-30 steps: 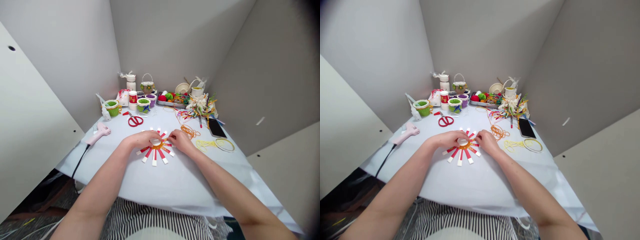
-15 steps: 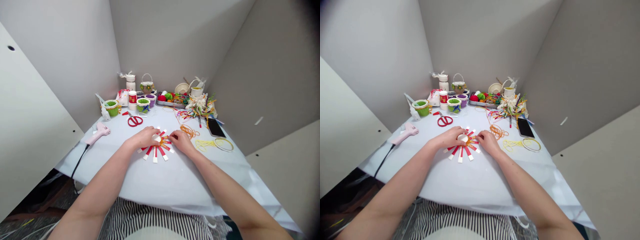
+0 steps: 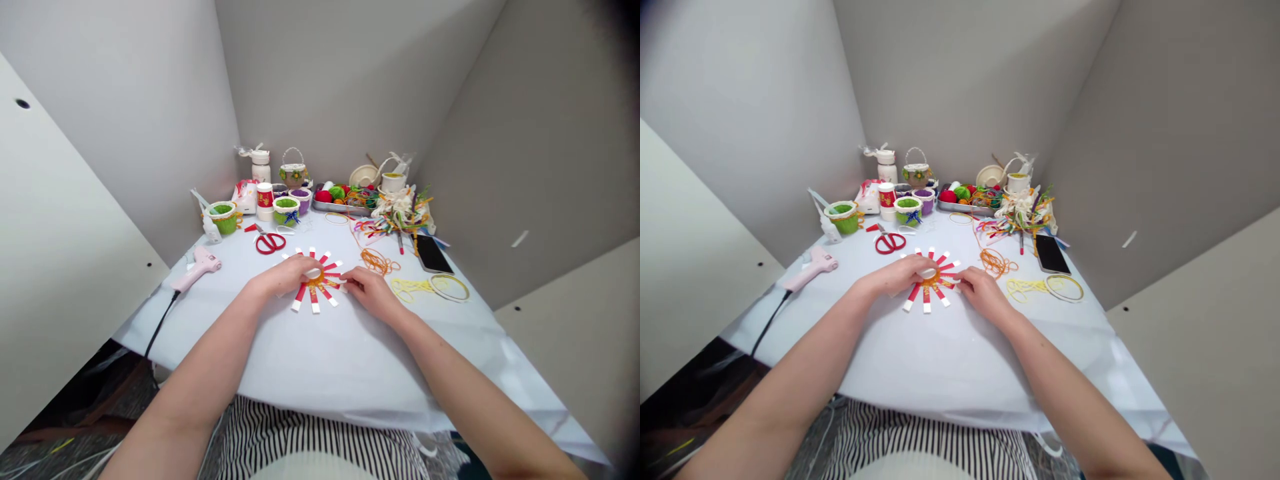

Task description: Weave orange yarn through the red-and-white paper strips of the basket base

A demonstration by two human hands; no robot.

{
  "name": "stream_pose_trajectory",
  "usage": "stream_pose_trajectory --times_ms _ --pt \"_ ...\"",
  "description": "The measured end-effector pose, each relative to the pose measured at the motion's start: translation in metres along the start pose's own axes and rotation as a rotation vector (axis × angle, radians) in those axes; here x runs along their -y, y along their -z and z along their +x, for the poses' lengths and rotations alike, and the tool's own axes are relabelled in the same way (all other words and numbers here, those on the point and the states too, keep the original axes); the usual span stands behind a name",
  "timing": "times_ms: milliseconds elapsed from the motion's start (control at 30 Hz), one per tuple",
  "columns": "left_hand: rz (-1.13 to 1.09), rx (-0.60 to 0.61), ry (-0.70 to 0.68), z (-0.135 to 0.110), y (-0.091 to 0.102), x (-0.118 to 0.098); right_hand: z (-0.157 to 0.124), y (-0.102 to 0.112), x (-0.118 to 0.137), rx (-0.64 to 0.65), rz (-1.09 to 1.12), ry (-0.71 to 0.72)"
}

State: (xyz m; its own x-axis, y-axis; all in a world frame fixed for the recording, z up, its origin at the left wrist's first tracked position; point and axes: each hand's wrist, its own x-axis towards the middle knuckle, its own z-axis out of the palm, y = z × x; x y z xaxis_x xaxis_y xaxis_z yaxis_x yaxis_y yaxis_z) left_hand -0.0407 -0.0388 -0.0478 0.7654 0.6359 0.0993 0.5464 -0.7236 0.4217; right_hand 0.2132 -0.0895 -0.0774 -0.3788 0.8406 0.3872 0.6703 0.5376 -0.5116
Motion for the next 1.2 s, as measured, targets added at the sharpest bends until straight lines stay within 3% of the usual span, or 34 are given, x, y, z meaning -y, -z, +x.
stream_pose_trajectory --times_ms 333,433,600,767,867,1067,1200 --pt "-0.143 0.094 0.032 -0.002 -0.001 0.003 -0.057 0.006 0.031 0.105 -0.165 0.195" --pt "-0.153 0.094 0.026 -0.002 -0.001 0.002 -0.062 0.004 0.031 0.119 -0.221 0.179" --pt "-0.169 0.093 0.022 -0.003 0.001 0.001 -0.039 0.009 0.02 0.045 -0.208 -0.055" --pt "-0.155 0.113 0.047 -0.003 0.002 -0.001 0.005 0.008 0.003 0.098 -0.121 -0.142" --pt "-0.165 0.105 0.049 -0.003 0.002 -0.002 0.024 0.0 -0.004 0.031 -0.122 -0.185" --pt "-0.127 0.125 0.067 -0.005 0.007 -0.012 0.026 -0.017 -0.014 -0.032 -0.122 -0.15" --pt "-0.094 0.044 0.066 -0.006 0.005 -0.019 0.023 -0.017 -0.015 -0.028 -0.091 -0.174"
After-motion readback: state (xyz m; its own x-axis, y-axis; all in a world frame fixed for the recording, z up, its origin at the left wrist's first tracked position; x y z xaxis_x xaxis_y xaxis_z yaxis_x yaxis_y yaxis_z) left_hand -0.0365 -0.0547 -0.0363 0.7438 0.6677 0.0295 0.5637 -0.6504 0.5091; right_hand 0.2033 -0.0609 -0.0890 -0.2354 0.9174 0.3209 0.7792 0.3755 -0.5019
